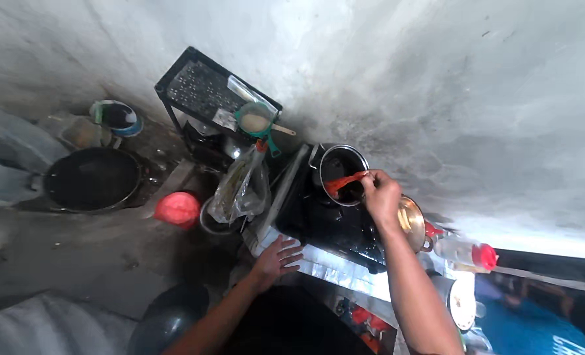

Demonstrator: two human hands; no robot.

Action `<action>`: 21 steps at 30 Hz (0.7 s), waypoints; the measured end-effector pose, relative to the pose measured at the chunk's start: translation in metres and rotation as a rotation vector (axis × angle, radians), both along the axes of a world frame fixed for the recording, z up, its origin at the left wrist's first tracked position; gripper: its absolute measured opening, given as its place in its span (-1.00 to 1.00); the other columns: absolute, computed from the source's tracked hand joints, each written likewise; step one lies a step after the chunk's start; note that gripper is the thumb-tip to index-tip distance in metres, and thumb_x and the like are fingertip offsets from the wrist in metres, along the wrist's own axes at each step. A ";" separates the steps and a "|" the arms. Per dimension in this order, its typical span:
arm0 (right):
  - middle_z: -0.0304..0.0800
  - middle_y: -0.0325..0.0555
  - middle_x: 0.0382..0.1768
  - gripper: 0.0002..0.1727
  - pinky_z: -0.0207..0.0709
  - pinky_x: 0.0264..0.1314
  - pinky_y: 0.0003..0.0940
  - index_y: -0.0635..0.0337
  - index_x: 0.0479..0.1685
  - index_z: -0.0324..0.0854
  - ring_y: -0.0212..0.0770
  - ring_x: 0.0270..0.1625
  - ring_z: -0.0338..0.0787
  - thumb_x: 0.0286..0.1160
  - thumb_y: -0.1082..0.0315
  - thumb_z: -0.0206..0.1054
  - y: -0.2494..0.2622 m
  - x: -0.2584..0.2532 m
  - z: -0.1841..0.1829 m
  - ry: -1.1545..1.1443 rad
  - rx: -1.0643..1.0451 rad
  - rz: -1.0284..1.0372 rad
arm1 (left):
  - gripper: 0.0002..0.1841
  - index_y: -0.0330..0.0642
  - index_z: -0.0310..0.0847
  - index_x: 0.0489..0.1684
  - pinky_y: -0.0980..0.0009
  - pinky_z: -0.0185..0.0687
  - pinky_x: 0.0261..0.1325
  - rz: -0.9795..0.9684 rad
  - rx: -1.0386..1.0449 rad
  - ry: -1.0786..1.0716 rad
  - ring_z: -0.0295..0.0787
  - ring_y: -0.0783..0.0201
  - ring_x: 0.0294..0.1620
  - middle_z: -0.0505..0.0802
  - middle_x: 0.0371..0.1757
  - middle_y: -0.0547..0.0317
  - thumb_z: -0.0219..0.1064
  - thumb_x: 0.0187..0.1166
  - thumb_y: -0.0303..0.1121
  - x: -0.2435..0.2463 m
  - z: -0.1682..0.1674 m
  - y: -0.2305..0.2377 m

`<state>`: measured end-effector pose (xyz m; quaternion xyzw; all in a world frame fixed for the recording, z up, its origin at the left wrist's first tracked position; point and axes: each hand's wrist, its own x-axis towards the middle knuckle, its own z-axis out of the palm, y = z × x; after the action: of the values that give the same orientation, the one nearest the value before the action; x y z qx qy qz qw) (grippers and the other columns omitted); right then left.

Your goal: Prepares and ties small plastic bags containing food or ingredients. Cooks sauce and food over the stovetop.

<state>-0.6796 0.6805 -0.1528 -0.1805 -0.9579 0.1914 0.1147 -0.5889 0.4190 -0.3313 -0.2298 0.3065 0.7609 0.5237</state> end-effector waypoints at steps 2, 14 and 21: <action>0.84 -0.03 -0.30 -0.78 0.66 -0.19 0.05 0.15 -0.06 0.80 -0.10 -0.32 0.79 0.69 0.23 0.30 -0.001 0.000 0.013 0.016 -0.007 -0.010 | -0.27 -0.19 0.39 0.63 -0.11 0.66 0.42 0.010 -0.005 0.004 0.73 -0.11 0.42 0.76 0.43 -0.13 -0.36 0.87 0.19 0.000 -0.002 -0.004; 0.85 0.13 -0.23 -0.74 0.71 -0.08 0.25 0.23 -0.03 0.78 0.11 -0.22 0.84 0.69 0.24 0.27 0.002 0.008 0.020 0.055 0.040 -0.011 | -0.34 -0.23 0.39 0.61 -0.11 0.67 0.40 0.163 -0.102 0.065 0.73 -0.13 0.41 0.76 0.42 -0.15 -0.24 0.89 0.13 0.007 0.004 -0.051; 0.89 0.05 -0.29 -0.76 0.68 -0.04 0.24 0.15 -0.10 0.84 0.09 -0.20 0.88 0.65 0.19 0.33 0.008 -0.007 0.025 -0.028 0.051 -0.068 | -0.33 -0.21 0.46 0.54 -0.10 0.69 0.36 0.277 -0.279 0.111 0.79 -0.10 0.34 0.81 0.34 -0.12 -0.23 0.88 0.16 0.013 0.005 -0.097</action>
<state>-0.6866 0.6889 -0.1277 -0.2125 -0.9573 0.1606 0.1124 -0.5764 0.3216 -0.3267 -0.2978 0.4028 0.7874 0.3593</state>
